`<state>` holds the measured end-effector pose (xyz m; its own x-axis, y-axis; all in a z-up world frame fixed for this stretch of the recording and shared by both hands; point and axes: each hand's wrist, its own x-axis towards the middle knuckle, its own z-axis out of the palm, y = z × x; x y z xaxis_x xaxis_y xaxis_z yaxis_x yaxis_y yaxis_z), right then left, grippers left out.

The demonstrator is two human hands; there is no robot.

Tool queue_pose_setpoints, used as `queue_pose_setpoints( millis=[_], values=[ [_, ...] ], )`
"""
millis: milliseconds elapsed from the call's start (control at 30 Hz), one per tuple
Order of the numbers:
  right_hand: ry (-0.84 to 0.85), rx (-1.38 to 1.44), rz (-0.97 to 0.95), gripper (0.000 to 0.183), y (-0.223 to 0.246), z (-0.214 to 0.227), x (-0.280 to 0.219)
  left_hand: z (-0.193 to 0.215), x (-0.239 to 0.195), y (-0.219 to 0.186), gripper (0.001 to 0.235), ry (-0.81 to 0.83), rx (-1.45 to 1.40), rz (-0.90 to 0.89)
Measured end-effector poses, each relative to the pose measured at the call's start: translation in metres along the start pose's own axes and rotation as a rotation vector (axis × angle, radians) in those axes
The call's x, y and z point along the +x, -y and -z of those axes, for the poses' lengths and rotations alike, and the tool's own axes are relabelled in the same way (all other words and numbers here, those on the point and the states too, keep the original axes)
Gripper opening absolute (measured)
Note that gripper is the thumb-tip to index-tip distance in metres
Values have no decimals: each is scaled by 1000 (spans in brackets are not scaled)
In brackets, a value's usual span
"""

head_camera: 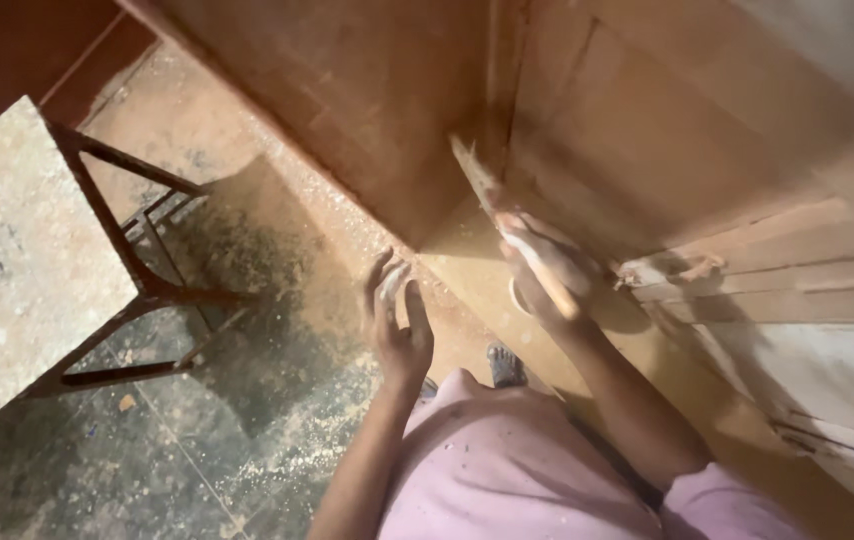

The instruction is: The person paints a wooden door and adjacent wall using a paintbrush and a small container of light-colored paint. They repeatedly dip the brush and apply paint to the door panels and the wall edge, working methodically from top to bottom.

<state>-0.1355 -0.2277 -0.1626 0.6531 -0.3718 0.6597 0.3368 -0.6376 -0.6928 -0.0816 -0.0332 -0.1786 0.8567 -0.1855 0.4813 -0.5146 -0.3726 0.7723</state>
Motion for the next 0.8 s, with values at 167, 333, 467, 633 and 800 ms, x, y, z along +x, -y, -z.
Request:
queue_pose_setpoints(
  millis=[167,333,467,633,800],
  values=[
    [-16,377,-42,28,28,1,-12,17,7,0,24,-204,36,-80],
    [18,443,-76,26,23,-37,-25,26,12,0,25,-218,-28,47],
    [26,333,-87,25,31,-41,-31,29,5,-1,24,-164,-122,130],
    [-8,217,-266,18,58,-39,-24,28,1,5,24,-150,-15,63],
    [20,318,-284,20,81,-43,0,25,-1,7,23,-105,-77,183]
  ],
)
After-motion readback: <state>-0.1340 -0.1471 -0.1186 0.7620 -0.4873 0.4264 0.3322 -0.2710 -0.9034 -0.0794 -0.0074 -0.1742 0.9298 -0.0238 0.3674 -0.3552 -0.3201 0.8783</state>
